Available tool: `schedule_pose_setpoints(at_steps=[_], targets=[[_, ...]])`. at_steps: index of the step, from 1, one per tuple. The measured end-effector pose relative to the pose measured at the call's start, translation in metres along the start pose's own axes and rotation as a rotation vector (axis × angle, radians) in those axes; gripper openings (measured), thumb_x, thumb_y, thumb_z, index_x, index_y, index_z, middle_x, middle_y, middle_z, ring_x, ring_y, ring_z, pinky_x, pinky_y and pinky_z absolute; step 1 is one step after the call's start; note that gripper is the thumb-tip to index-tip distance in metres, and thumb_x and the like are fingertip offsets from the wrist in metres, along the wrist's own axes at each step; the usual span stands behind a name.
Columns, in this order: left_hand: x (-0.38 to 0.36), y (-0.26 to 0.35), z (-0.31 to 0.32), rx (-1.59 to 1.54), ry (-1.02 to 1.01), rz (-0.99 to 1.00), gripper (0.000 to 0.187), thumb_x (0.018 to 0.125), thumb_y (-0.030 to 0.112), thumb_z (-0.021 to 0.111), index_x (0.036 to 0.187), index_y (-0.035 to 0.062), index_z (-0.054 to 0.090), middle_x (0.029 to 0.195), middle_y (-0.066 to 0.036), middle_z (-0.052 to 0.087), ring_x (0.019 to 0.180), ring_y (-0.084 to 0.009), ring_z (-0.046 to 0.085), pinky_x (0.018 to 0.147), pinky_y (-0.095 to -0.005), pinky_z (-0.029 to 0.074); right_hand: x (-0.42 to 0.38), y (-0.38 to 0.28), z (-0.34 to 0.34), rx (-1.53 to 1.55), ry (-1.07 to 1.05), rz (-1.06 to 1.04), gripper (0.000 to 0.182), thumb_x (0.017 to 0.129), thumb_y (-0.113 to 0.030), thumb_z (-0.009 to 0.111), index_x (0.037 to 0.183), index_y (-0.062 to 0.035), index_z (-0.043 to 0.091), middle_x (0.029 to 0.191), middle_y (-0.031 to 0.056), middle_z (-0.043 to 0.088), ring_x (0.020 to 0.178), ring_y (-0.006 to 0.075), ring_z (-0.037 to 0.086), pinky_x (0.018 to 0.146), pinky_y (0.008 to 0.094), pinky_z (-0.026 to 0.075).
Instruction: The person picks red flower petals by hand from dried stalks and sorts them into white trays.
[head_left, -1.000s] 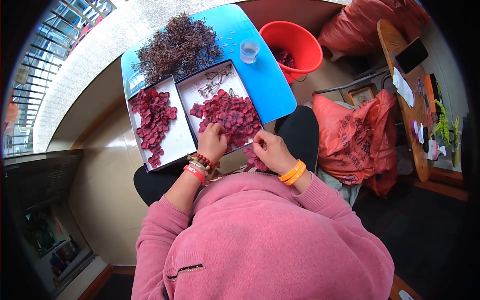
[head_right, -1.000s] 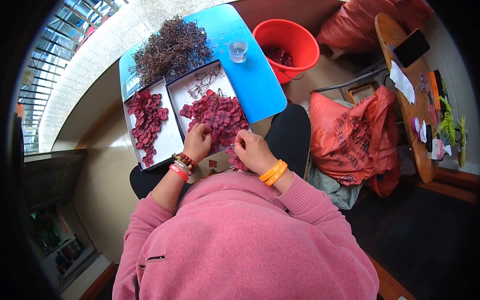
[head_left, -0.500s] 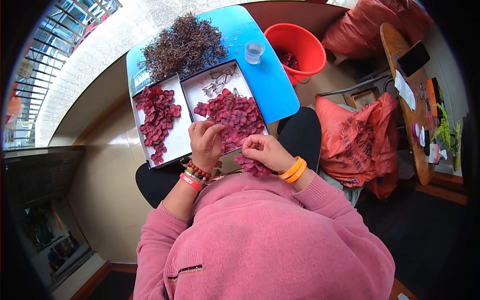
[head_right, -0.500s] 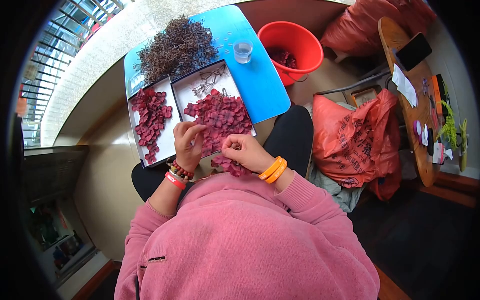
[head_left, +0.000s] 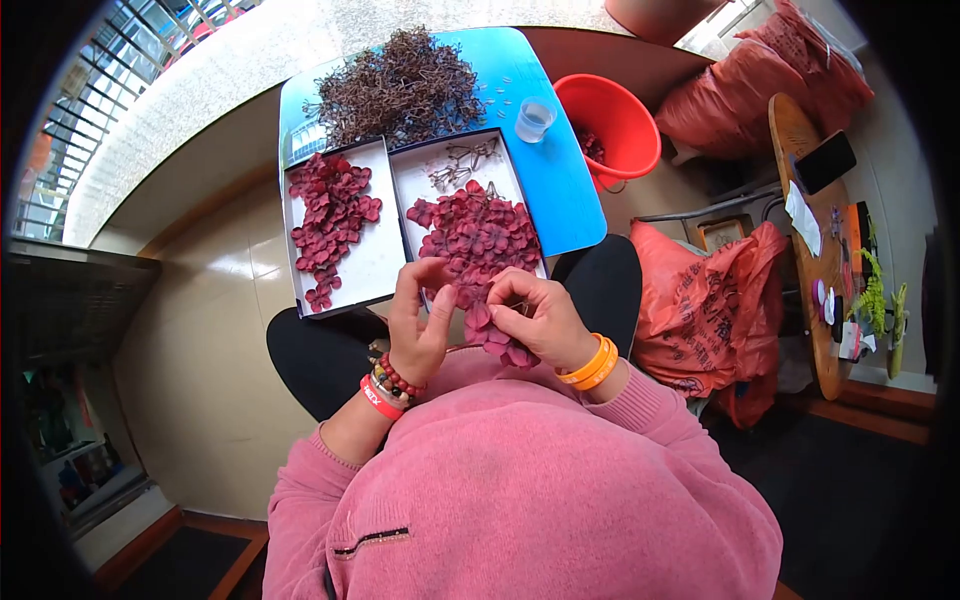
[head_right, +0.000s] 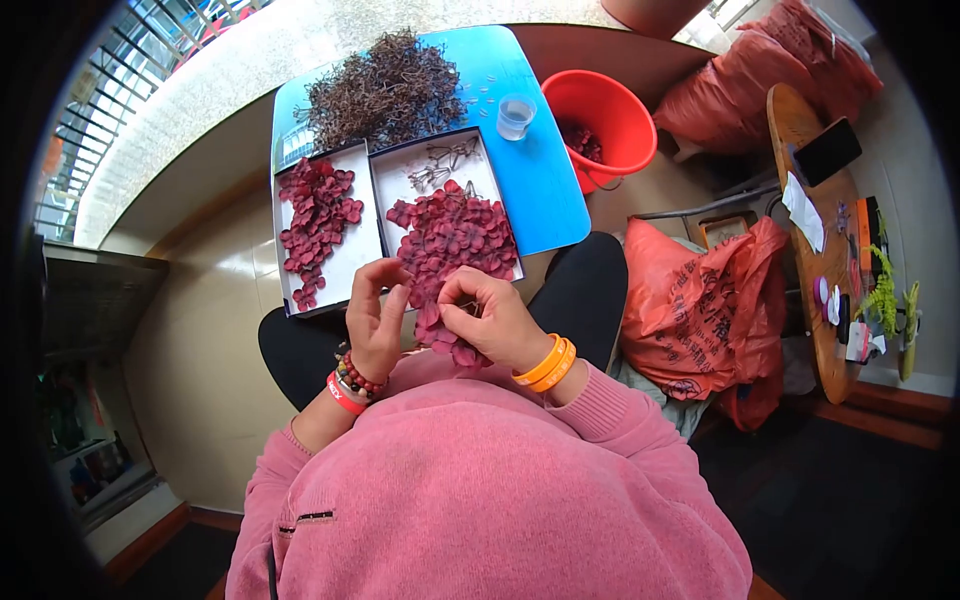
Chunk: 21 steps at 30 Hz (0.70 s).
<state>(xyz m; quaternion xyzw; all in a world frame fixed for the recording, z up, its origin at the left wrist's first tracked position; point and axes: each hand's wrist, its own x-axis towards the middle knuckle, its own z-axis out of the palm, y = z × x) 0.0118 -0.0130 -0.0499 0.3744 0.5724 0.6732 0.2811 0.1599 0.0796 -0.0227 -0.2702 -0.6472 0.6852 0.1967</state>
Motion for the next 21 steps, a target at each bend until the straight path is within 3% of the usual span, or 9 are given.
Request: schedule_pose_setpoints(at_steps=[2, 6, 7, 12, 15, 18, 21], targets=[[0.003, 0.001, -0.005, -0.272, -0.073, -0.288, 0.024, 0.096, 0.020, 0.048, 0.093, -0.0012, 0.059, 0.084, -0.006, 0.057, 0.078, -0.0130, 0.055, 0.075, -0.0280, 0.045, 0.000, 0.001, 0.002, -0.066, 0.004, -0.053, 0.003, 0.082, -0.003, 0.060, 0.084, -0.0025, 0.058, 0.083, -0.0019, 0.052, 0.070, 0.0036, 0.046, 0.062, 0.0197, 0.040], [0.003, 0.004, -0.012, -0.296, -0.250, -0.499, 0.029, 0.096, 0.025, 0.043, 0.086, 0.0013, 0.058, 0.075, -0.002, 0.057, 0.073, -0.0104, 0.053, 0.071, -0.0245, 0.042, -0.001, -0.004, 0.007, -0.139, 0.017, -0.100, 0.003, 0.081, -0.002, 0.060, 0.083, -0.0018, 0.057, 0.084, 0.0010, 0.051, 0.072, 0.0061, 0.048, 0.063, 0.0210, 0.041], [0.002, -0.001, -0.015, -0.404, -0.259, -0.495, 0.021, 0.094, 0.020, 0.049, 0.084, 0.0030, 0.057, 0.077, 0.000, 0.057, 0.073, -0.0077, 0.052, 0.070, -0.0231, 0.041, -0.001, -0.004, 0.008, -0.164, 0.013, -0.123, 0.003, 0.081, -0.001, 0.060, 0.083, -0.0018, 0.057, 0.084, 0.0013, 0.051, 0.072, 0.0066, 0.048, 0.063, 0.0212, 0.041], [-0.001, 0.004, -0.012, -0.308, -0.135, -0.411, 0.002, 0.089, 0.006, 0.057, 0.089, 0.0035, 0.057, 0.083, 0.003, 0.056, 0.077, -0.0037, 0.049, 0.070, -0.0200, 0.040, -0.002, -0.003, 0.007, -0.145, -0.071, -0.100, 0.004, 0.081, -0.002, 0.061, 0.083, -0.0023, 0.058, 0.084, 0.0014, 0.050, 0.074, 0.0072, 0.050, 0.065, 0.0215, 0.041], [-0.003, 0.002, -0.015, -0.181, -0.111, -0.304, 0.002, 0.089, 0.003, 0.057, 0.091, 0.0022, 0.057, 0.085, 0.003, 0.056, 0.078, -0.0026, 0.049, 0.070, -0.0193, 0.040, -0.003, -0.008, 0.000, -0.041, -0.208, -0.023, 0.004, 0.082, -0.004, 0.063, 0.082, -0.0028, 0.059, 0.086, 0.0008, 0.051, 0.076, 0.0062, 0.050, 0.065, 0.0208, 0.042], [-0.006, 0.000, -0.018, -0.057, -0.152, -0.185, 0.003, 0.089, 0.002, 0.058, 0.091, 0.0014, 0.057, 0.084, 0.002, 0.055, 0.077, -0.0031, 0.049, 0.070, -0.0195, 0.040, -0.003, -0.009, -0.004, 0.030, -0.225, 0.002, 0.005, 0.082, -0.003, 0.064, 0.086, -0.0027, 0.062, 0.102, 0.0012, 0.055, 0.082, 0.0056, 0.051, 0.068, 0.0197, 0.040], [-0.006, 0.008, -0.016, -0.007, -0.182, -0.156, 0.004, 0.087, 0.005, 0.060, 0.088, 0.0015, 0.057, 0.080, 0.001, 0.055, 0.075, -0.0066, 0.048, 0.070, -0.0218, 0.040, -0.003, -0.017, -0.003, 0.100, -0.152, 0.128, 0.005, 0.083, -0.004, 0.064, 0.087, -0.0027, 0.062, 0.103, 0.0028, 0.056, 0.081, 0.0053, 0.052, 0.067, 0.0193, 0.041]])
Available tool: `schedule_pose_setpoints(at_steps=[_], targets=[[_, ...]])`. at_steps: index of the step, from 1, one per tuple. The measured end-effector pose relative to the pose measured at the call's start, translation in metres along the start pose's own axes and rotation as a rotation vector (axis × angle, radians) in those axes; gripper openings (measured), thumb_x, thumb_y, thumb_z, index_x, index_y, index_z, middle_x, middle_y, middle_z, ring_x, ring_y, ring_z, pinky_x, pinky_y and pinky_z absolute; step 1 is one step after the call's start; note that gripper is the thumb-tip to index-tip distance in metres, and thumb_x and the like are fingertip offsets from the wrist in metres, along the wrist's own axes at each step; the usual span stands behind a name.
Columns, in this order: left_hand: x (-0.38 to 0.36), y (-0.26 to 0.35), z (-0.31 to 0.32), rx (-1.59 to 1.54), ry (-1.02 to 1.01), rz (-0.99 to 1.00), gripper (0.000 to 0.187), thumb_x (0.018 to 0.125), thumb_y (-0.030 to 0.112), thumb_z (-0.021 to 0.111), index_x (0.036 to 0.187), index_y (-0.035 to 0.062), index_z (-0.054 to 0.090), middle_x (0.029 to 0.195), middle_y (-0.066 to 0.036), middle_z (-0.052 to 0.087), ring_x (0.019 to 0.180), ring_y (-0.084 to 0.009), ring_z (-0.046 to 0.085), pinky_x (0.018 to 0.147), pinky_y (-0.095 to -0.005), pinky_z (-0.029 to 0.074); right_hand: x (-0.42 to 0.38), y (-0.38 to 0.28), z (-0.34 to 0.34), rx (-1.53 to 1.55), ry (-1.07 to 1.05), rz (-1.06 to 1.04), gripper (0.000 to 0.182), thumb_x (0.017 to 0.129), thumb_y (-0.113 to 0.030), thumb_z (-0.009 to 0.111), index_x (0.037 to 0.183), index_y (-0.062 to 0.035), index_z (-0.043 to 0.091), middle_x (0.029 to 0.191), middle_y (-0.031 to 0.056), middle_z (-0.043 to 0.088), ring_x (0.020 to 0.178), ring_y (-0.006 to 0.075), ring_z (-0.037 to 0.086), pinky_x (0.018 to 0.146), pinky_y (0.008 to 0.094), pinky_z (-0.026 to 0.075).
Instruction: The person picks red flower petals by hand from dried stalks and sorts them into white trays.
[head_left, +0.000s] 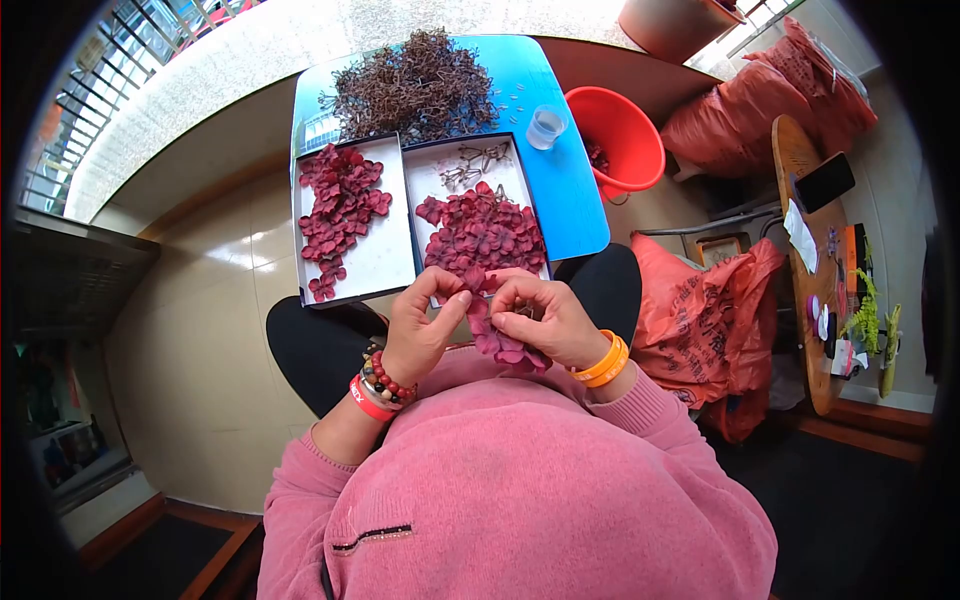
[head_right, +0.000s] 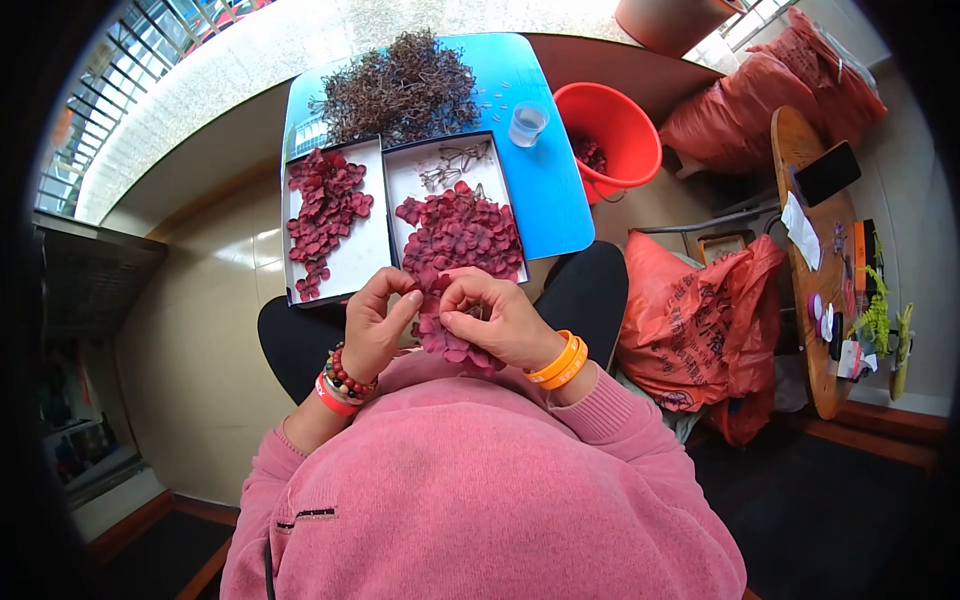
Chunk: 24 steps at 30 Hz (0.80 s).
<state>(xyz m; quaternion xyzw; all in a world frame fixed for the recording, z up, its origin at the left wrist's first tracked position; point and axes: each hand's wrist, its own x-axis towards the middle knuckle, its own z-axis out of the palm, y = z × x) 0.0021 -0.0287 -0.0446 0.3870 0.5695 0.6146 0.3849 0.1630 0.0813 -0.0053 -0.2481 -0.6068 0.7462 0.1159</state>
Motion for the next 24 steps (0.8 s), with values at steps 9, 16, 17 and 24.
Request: schedule_pose_setpoints(at_steps=[9, 16, 17, 24], targets=[[-0.002, 0.006, 0.005, -0.034, -0.015, 0.010, 0.005, 0.087, 0.004, 0.060, 0.088, 0.0001, 0.057, 0.082, -0.002, 0.054, 0.078, -0.0090, 0.049, 0.072, -0.0235, 0.041, 0.003, 0.007, 0.018, -0.300, 0.243, -0.236, 0.005, 0.080, -0.001, 0.062, 0.081, -0.0004, 0.057, 0.076, 0.0033, 0.055, 0.066, 0.0070, 0.052, 0.059, 0.0223, 0.043], [-0.003, 0.011, 0.012, -0.142, -0.013, -0.058, 0.006, 0.088, 0.004, 0.058, 0.092, 0.0001, 0.057, 0.085, -0.002, 0.055, 0.081, -0.0090, 0.051, 0.075, -0.0230, 0.042, 0.005, 0.012, 0.020, -0.470, 0.374, -0.445, 0.010, 0.074, 0.002, 0.062, 0.078, -0.0006, 0.053, 0.072, 0.0083, 0.055, 0.061, 0.0180, 0.055, 0.055, 0.0286, 0.045], [-0.003, 0.011, 0.012, -0.138, -0.013, -0.060, 0.006, 0.088, 0.004, 0.058, 0.092, 0.0000, 0.057, 0.086, -0.002, 0.055, 0.081, -0.0091, 0.051, 0.075, -0.0231, 0.042, 0.006, 0.013, 0.021, -0.486, 0.397, -0.473, 0.011, 0.073, 0.003, 0.062, 0.078, -0.0007, 0.053, 0.072, 0.0090, 0.055, 0.061, 0.0198, 0.056, 0.055, 0.0296, 0.045], [-0.003, 0.013, 0.015, -0.142, -0.006, -0.030, 0.005, 0.087, 0.001, 0.058, 0.092, -0.0001, 0.057, 0.092, -0.004, 0.054, 0.083, -0.0101, 0.052, 0.076, -0.0233, 0.043, 0.006, 0.011, 0.024, -0.583, 0.453, -0.478, 0.013, 0.073, 0.004, 0.062, 0.078, -0.0008, 0.050, 0.073, 0.0116, 0.055, 0.063, 0.0266, 0.058, 0.056, 0.0327, 0.046]])
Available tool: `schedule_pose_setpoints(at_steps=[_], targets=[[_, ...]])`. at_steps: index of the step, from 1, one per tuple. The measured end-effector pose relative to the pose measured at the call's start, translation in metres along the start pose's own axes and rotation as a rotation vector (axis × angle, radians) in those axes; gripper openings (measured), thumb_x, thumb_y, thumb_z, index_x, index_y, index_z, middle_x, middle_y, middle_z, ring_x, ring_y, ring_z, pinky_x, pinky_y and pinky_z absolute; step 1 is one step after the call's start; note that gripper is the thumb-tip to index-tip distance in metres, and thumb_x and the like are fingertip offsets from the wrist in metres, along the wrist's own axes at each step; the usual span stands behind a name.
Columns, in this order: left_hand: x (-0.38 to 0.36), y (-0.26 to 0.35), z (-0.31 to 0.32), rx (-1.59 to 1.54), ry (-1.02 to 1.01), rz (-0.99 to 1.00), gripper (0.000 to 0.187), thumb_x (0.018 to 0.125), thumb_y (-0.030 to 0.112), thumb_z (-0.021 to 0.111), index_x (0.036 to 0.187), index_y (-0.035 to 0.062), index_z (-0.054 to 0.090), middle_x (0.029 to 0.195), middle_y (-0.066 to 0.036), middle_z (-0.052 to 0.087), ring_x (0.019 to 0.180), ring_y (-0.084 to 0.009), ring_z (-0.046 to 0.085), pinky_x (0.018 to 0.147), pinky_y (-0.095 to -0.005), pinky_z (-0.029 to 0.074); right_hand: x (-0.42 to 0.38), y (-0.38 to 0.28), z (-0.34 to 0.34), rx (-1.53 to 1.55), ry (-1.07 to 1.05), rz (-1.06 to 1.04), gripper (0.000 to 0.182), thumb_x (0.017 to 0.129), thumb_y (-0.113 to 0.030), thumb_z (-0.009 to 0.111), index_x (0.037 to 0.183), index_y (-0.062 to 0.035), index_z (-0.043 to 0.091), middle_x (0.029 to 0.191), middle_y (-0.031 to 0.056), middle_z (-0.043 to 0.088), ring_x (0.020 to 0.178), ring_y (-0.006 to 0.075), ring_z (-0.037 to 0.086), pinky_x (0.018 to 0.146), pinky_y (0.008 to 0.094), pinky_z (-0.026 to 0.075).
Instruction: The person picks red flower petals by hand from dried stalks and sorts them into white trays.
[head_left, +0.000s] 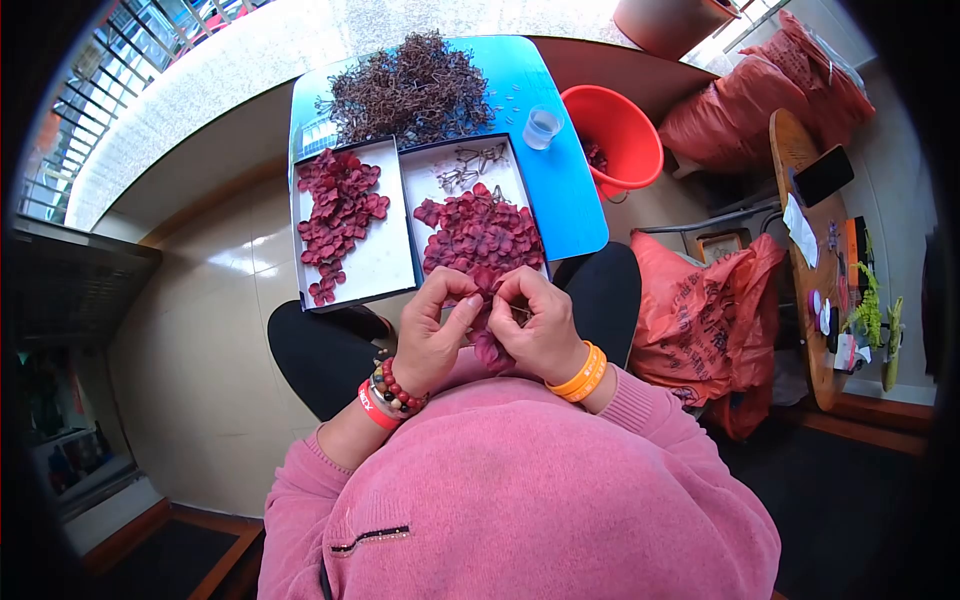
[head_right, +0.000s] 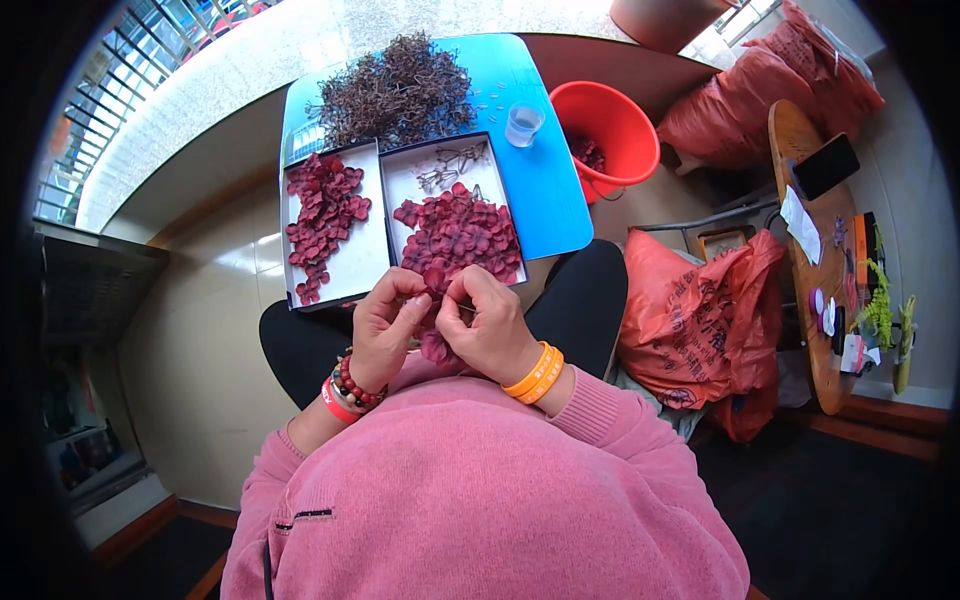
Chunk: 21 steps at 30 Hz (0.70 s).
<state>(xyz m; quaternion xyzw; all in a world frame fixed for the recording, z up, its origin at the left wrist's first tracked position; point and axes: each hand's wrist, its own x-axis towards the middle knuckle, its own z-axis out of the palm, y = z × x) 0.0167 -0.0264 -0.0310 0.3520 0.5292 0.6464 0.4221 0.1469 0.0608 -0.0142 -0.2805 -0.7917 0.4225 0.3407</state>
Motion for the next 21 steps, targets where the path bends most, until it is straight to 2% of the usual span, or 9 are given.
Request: schedule_pose_setpoints(at_steps=[7, 10, 13, 16, 18, 21], targets=[[0.003, -0.007, -0.002, 0.104, 0.006, 0.204, 0.008, 0.086, -0.003, 0.058, 0.093, -0.0004, 0.059, 0.092, -0.005, 0.054, 0.082, -0.0123, 0.053, 0.073, -0.0237, 0.044, 0.003, -0.001, 0.000, 0.003, -0.036, -0.101, 0.013, 0.075, 0.005, 0.062, 0.085, -0.0004, 0.055, 0.080, 0.0126, 0.057, 0.068, 0.0274, 0.059, 0.059, 0.0328, 0.048], [0.001, -0.002, -0.002, 0.140, 0.001, 0.246, 0.015, 0.084, -0.009, 0.059, 0.096, -0.0012, 0.060, 0.094, -0.007, 0.055, 0.086, -0.0146, 0.054, 0.077, -0.0246, 0.043, 0.003, -0.003, -0.002, 0.019, -0.057, -0.106, 0.014, 0.076, 0.006, 0.061, 0.088, -0.0001, 0.058, 0.082, 0.0133, 0.058, 0.070, 0.0277, 0.060, 0.061, 0.0325, 0.049], [-0.002, 0.004, 0.000, 0.266, 0.044, 0.313, 0.017, 0.079, -0.009, 0.063, 0.094, -0.0013, 0.063, 0.090, -0.009, 0.059, 0.083, -0.0186, 0.057, 0.078, -0.0282, 0.045, 0.003, -0.005, -0.003, 0.014, -0.048, -0.108, 0.015, 0.076, 0.007, 0.061, 0.090, 0.0010, 0.059, 0.085, 0.0144, 0.059, 0.073, 0.0284, 0.062, 0.063, 0.0321, 0.050], [0.005, 0.003, -0.002, 0.514, 0.045, 0.679, 0.020, 0.074, -0.008, 0.066, 0.093, -0.0008, 0.065, 0.083, -0.010, 0.060, 0.075, -0.0220, 0.060, 0.076, -0.0327, 0.048, 0.002, -0.007, -0.003, -0.010, -0.014, -0.187, 0.017, 0.076, 0.007, 0.061, 0.092, 0.0022, 0.059, 0.089, 0.0155, 0.060, 0.075, 0.0291, 0.062, 0.065, 0.0318, 0.050], [0.006, 0.005, -0.004, 0.552, 0.026, 0.732, 0.023, 0.072, -0.008, 0.066, 0.094, -0.0005, 0.066, 0.083, -0.010, 0.061, 0.073, -0.0235, 0.060, 0.079, -0.0375, 0.048, 0.003, -0.007, -0.005, -0.020, -0.009, -0.257, 0.018, 0.076, 0.008, 0.061, 0.094, 0.0030, 0.059, 0.091, 0.0159, 0.061, 0.077, 0.0294, 0.063, 0.066, 0.0317, 0.051], [0.005, 0.008, -0.005, 0.608, 0.008, 0.794, 0.025, 0.070, -0.008, 0.067, 0.094, -0.0005, 0.066, 0.085, -0.010, 0.063, 0.075, -0.0233, 0.062, 0.084, -0.0424, 0.048, 0.002, -0.009, -0.007, 0.013, 0.005, -0.252, 0.020, 0.076, 0.009, 0.060, 0.095, 0.0033, 0.059, 0.092, 0.0158, 0.061, 0.077, 0.0290, 0.062, 0.067, 0.0314, 0.051]])
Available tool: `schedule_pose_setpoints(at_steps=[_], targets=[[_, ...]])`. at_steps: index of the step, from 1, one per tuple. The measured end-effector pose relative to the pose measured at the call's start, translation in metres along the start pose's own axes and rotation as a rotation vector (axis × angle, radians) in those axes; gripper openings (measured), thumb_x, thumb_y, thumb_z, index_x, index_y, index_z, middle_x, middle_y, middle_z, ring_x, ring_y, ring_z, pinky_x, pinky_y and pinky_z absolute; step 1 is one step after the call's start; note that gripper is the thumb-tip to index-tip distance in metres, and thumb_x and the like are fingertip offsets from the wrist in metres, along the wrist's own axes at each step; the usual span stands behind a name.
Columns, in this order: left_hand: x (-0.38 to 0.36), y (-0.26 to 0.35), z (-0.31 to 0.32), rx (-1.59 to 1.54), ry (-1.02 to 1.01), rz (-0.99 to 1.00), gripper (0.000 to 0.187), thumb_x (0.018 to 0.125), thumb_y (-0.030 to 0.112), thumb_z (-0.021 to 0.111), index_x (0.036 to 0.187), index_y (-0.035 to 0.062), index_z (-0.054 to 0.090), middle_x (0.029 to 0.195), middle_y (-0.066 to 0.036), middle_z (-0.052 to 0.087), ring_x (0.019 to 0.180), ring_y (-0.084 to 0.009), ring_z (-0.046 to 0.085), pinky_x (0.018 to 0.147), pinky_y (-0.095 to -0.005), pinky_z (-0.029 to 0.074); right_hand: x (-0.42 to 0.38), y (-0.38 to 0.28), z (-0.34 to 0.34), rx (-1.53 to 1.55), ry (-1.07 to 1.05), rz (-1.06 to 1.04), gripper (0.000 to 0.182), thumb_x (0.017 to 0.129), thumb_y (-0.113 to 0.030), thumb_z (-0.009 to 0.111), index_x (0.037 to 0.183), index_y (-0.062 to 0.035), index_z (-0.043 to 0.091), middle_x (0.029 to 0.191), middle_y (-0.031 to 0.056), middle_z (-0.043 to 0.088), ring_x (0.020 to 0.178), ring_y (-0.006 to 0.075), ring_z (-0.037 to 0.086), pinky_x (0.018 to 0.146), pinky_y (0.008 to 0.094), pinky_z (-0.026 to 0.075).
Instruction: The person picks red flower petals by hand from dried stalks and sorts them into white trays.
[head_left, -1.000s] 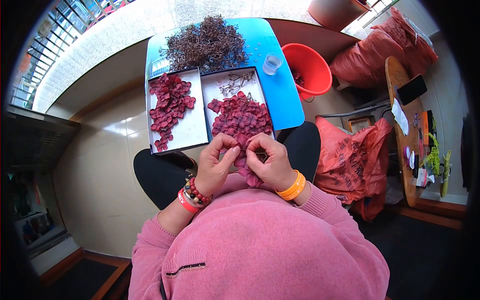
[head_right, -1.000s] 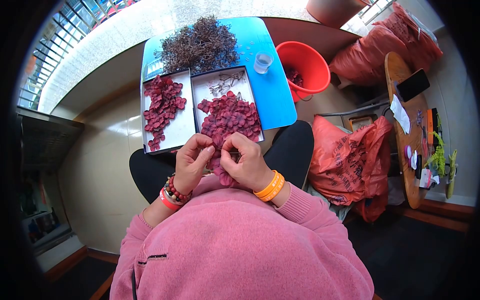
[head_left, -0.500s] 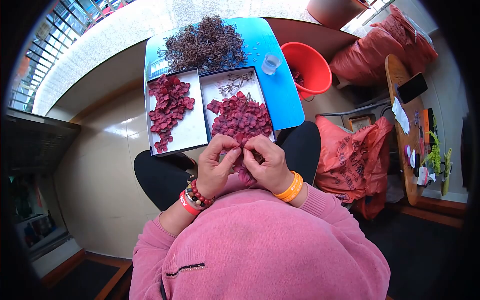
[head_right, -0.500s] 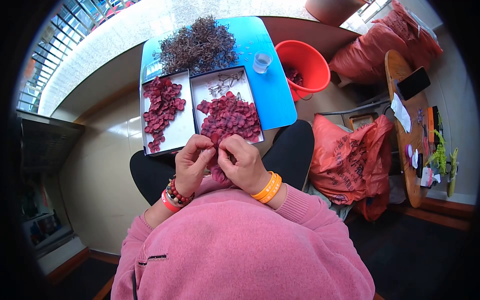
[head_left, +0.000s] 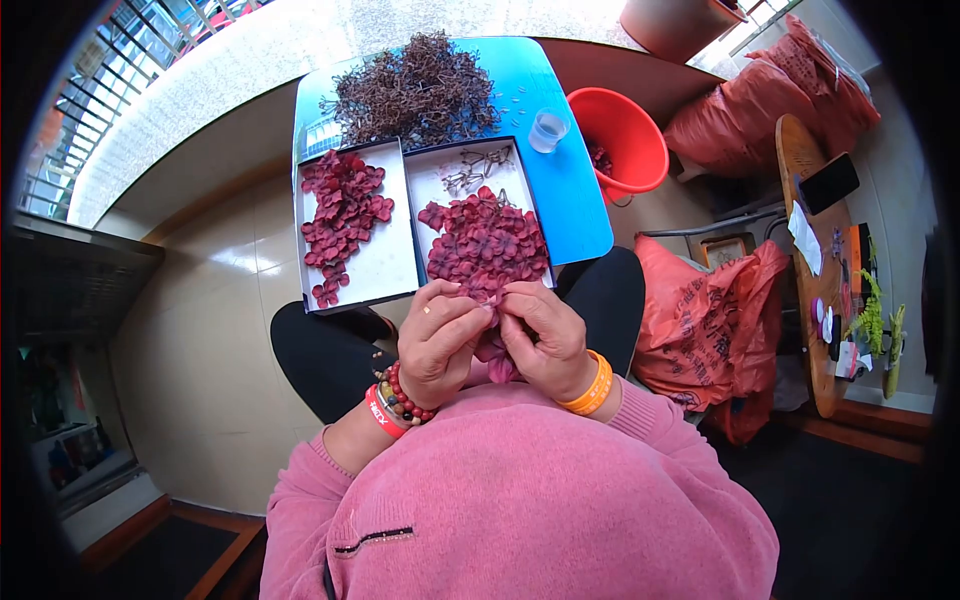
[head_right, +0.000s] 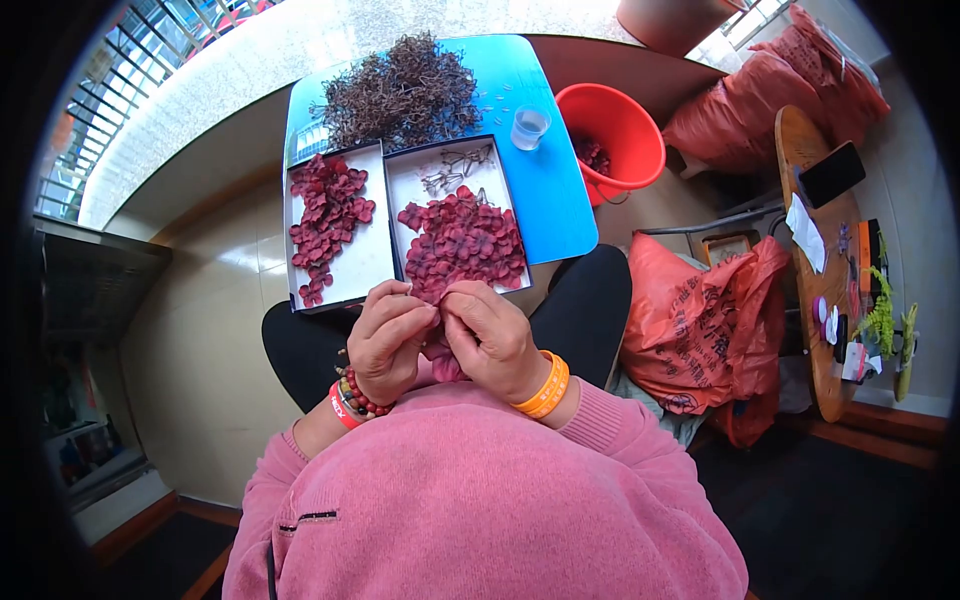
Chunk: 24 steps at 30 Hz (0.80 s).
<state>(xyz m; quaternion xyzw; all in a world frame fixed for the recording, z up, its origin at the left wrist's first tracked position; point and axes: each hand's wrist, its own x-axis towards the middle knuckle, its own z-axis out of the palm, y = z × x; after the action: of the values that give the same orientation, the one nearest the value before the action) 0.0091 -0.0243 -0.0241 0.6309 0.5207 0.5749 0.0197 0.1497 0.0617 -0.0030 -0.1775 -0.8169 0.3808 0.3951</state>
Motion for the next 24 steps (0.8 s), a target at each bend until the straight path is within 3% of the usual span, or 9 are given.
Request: schedule_pose_setpoints(at_steps=[7, 15, 19, 24], targets=[[0.003, 0.007, -0.006, 0.064, -0.080, 0.111, 0.031, 0.067, -0.009, 0.066, 0.097, -0.0002, 0.065, 0.088, -0.011, 0.065, 0.077, -0.0218, 0.063, 0.087, -0.0453, 0.048, -0.002, -0.005, -0.003, 0.051, 0.037, 0.009, 0.021, 0.076, 0.011, 0.060, 0.096, 0.0036, 0.059, 0.092, 0.0158, 0.060, 0.078, 0.0286, 0.062, 0.068, 0.0304, 0.051], [0.002, 0.012, -0.006, 0.025, -0.062, 0.081, 0.030, 0.068, -0.009, 0.066, 0.097, -0.0017, 0.065, 0.089, -0.012, 0.065, 0.075, -0.0215, 0.064, 0.088, -0.0463, 0.048, -0.001, -0.010, -0.003, 0.013, 0.005, -0.022, 0.019, 0.078, 0.011, 0.060, 0.096, 0.0035, 0.059, 0.094, 0.0163, 0.061, 0.079, 0.0253, 0.063, 0.068, 0.0289, 0.051], [0.005, 0.015, -0.009, 0.000, -0.106, 0.100, 0.025, 0.072, -0.007, 0.064, 0.097, -0.0021, 0.065, 0.090, -0.012, 0.064, 0.074, -0.0212, 0.063, 0.089, -0.0464, 0.047, -0.007, -0.008, -0.001, 0.170, 0.033, 0.115, 0.013, 0.083, 0.009, 0.058, 0.094, 0.0027, 0.058, 0.095, 0.0131, 0.061, 0.080, 0.0175, 0.061, 0.069, 0.0250, 0.049], [0.005, 0.009, -0.007, 0.021, -0.091, 0.168, 0.027, 0.068, -0.002, 0.062, 0.095, -0.0056, 0.063, 0.087, -0.012, 0.062, 0.070, -0.0217, 0.061, 0.086, -0.0431, 0.047, -0.012, -0.005, 0.003, 0.507, 0.029, 0.399, 0.005, 0.090, 0.003, 0.056, 0.094, 0.0023, 0.058, 0.097, 0.0063, 0.061, 0.082, 0.0084, 0.057, 0.072, 0.0200, 0.046]])
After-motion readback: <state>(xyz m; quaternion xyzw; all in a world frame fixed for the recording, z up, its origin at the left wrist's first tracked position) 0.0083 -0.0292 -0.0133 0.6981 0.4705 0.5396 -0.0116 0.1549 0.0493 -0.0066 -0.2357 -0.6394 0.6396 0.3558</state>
